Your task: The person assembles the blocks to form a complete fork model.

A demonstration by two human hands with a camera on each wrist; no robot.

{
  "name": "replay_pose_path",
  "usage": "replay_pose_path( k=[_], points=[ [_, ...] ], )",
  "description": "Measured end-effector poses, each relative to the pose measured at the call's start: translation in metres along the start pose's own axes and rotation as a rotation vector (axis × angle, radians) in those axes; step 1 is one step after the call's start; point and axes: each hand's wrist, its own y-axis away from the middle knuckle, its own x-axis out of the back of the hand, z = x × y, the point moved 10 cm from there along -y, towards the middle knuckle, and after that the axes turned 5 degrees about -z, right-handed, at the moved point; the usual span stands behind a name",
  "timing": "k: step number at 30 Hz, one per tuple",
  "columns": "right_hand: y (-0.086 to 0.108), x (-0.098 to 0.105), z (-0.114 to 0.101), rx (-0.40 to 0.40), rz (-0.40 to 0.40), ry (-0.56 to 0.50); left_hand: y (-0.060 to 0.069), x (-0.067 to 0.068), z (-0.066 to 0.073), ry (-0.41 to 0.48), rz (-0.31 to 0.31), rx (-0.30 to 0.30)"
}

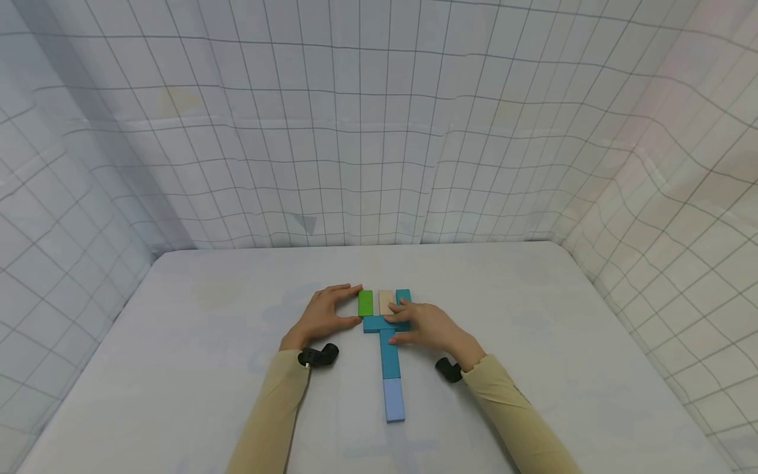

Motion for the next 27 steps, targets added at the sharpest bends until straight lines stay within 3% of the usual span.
replay_pose_path(
  k=[20,27],
  points=[
    [-0.0001,-0.0007,0.0018,-0.004,-0.001,-0.002,0.0003,0.0007,0.0028,-0.013,-0.008,0.012],
    [0.0007,0.0001,0.0011,-0.002,0.006,-0.013,-0.0013,-0.0016,0.0036,-0.055,-0.014,-0.018]
  ],
)
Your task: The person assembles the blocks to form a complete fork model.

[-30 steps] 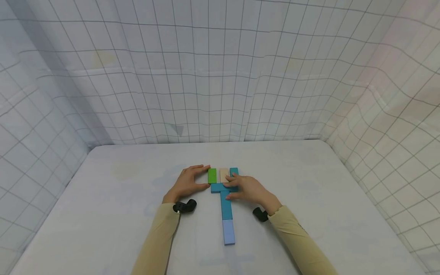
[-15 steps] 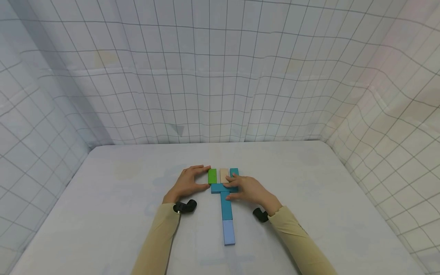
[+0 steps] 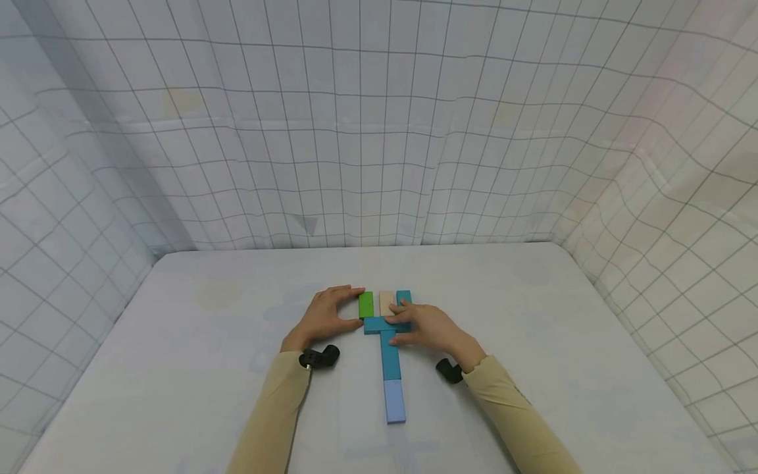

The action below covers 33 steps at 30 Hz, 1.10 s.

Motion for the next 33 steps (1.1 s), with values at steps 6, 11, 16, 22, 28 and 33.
replay_pose_path(
  k=[6,11,16,22,28,33],
  points=[
    [0.0005,0.0001,-0.0008,0.000,0.000,-0.004,0.0003,-0.0005,0.0016,-0.010,-0.005,-0.012],
    [0.0005,-0.0003,-0.0005,-0.001,0.002,0.002,0.0008,-0.0005,0.0023,-0.012,-0.009,-0.015],
    [-0.0001,-0.0004,-0.0008,0.005,-0.001,-0.005,0.0017,-0.0001,0.0009,-0.007,-0.011,-0.009],
    [-0.0013,-0.0003,0.0004,0.012,0.002,-0.010,0.0008,-0.0010,-0.0005,0.001,-0.012,-0.006],
    [-0.0024,-0.0028,0.0031,0.008,-0.003,-0.030,0.0001,-0.0034,-0.0022,0.000,-0.009,-0.003],
    [-0.0050,-0.0049,0.0033,0.016,-0.010,-0.013,0.0000,-0.0035,-0.0046,-0.001,-0.010,0.000]
  ],
)
